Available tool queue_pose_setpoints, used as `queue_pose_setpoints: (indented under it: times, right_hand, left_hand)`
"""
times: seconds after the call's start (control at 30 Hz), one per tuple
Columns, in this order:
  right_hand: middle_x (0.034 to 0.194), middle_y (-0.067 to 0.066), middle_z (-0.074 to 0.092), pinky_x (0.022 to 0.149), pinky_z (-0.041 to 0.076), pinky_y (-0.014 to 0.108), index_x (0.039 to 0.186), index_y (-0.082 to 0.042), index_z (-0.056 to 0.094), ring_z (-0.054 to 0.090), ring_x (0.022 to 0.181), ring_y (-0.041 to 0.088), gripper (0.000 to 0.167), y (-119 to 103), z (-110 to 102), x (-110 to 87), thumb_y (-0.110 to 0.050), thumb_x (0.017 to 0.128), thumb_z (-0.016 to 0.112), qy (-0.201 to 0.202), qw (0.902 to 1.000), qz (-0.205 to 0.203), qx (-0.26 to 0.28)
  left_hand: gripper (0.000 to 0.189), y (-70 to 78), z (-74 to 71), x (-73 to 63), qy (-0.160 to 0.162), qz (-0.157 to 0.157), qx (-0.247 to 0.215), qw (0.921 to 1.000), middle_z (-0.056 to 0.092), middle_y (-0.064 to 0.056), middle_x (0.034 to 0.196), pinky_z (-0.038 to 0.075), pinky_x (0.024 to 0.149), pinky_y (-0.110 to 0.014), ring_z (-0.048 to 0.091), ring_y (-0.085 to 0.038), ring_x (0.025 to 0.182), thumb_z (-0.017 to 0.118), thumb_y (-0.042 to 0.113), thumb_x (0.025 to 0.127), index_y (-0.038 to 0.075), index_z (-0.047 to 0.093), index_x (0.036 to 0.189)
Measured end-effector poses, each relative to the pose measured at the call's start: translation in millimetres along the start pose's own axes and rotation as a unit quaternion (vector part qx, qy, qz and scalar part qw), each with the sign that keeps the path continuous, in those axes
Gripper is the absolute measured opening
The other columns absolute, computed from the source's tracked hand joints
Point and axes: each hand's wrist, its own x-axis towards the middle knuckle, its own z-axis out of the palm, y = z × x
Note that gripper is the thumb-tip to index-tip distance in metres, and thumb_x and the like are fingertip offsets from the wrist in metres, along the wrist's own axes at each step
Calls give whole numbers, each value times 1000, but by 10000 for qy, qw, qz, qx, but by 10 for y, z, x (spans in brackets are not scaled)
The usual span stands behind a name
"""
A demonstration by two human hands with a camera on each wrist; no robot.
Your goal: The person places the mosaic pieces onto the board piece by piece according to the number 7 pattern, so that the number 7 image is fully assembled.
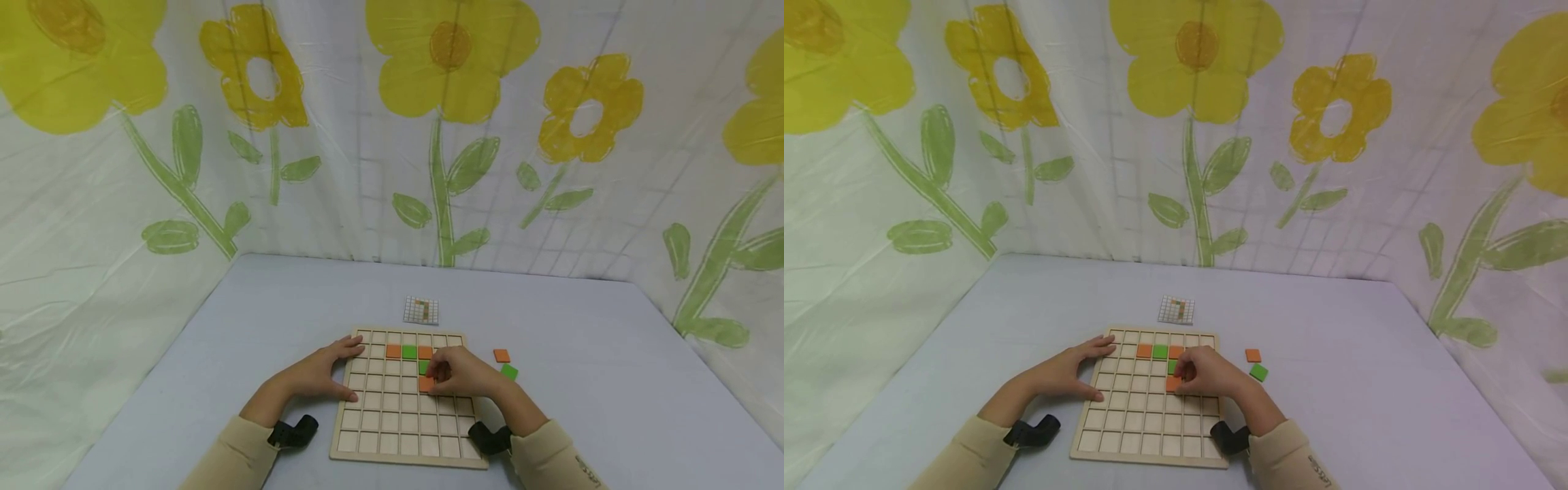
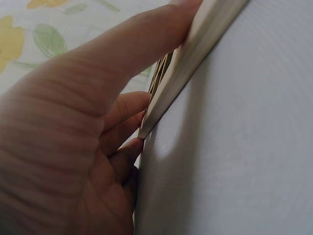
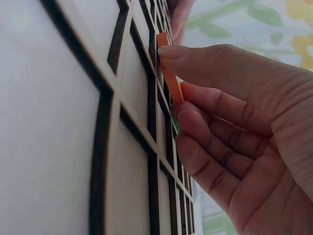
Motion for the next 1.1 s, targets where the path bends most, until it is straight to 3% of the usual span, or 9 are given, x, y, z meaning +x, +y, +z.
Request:
queue_pose_setpoints:
  times: [0.83,1.1]
  right_hand:
    - [82,0,60,61,49,20,89,-8,66,53,68,2,16,13,3,-13,-16,78,75,69,9999,-12,-142]
    - [82,-3,61,62,49,20,90,-10,68,55,70,3,18,18,-27,-19,-21,78,76,8,9999,161,-56]
  left_hand:
    - [91,-5,-4,9,-42,-19,-119,9999,21,-5,156,20,111,-58,13,-32,144,81,42,67,13,40,142]
    - [91,-4,2,10,-52,-54,-145,9999,21,-5,156,19,111,-59,12,-33,144,81,42,67,13,40,142]
